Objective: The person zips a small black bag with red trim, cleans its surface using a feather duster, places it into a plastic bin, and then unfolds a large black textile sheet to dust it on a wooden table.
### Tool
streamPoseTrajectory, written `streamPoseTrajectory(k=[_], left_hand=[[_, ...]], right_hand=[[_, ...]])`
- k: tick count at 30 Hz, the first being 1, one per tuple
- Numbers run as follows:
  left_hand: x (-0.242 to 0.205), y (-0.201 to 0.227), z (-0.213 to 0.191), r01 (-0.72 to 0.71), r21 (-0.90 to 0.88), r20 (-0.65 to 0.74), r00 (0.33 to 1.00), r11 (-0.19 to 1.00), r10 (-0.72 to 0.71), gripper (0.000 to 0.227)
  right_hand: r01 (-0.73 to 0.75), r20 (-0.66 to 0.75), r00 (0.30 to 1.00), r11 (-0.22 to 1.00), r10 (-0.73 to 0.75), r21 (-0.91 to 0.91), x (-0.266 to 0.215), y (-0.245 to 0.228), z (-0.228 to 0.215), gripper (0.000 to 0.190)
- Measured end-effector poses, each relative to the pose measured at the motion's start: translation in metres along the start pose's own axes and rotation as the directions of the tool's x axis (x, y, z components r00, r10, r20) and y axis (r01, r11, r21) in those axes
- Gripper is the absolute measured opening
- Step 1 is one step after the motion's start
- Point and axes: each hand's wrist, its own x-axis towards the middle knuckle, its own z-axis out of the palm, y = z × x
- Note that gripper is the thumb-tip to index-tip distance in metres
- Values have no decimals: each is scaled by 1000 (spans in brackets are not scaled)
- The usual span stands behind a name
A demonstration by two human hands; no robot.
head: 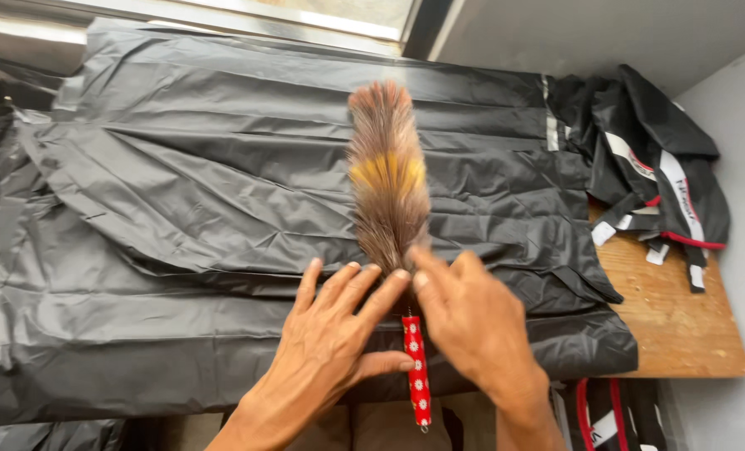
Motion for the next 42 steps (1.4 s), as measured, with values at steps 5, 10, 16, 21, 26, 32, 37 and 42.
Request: streamPoseTrajectory(k=[5,10,16,21,26,32,37,42], left_hand=[[9,24,0,68,186,-74,996,980,-55,108],[-13,61,21,-263,-250,-141,962,932,234,5],[-16,54,11,-268,-182,-240,945,946,222,17],[-36,29,-32,-173,-179,-198,971,969,137,19],[-80,-4,-67,16,-160,-264,963,987,-59,10],[-98,-31,-107,295,-80,-306,902,952,-305,14],[-73,11,-111,314,-190,-363,858,930,-364,19],[-40,33,-57,-219,-70,-233,952,973,198,12]], right_hand=[[259,-465,833,954,-301,-154,31,44,8,44],[184,-194,959,975,-206,-126,63,74,49,54],[145,-266,947,978,-182,-152,66,82,64,54],[157,-299,933,976,-197,-153,66,83,67,52],[139,-281,945,982,-169,-124,67,83,66,52],[120,-253,957,988,-142,-98,65,79,62,53],[130,-255,955,986,-153,-105,64,79,62,52],[149,-306,933,976,-192,-158,67,86,71,50]])
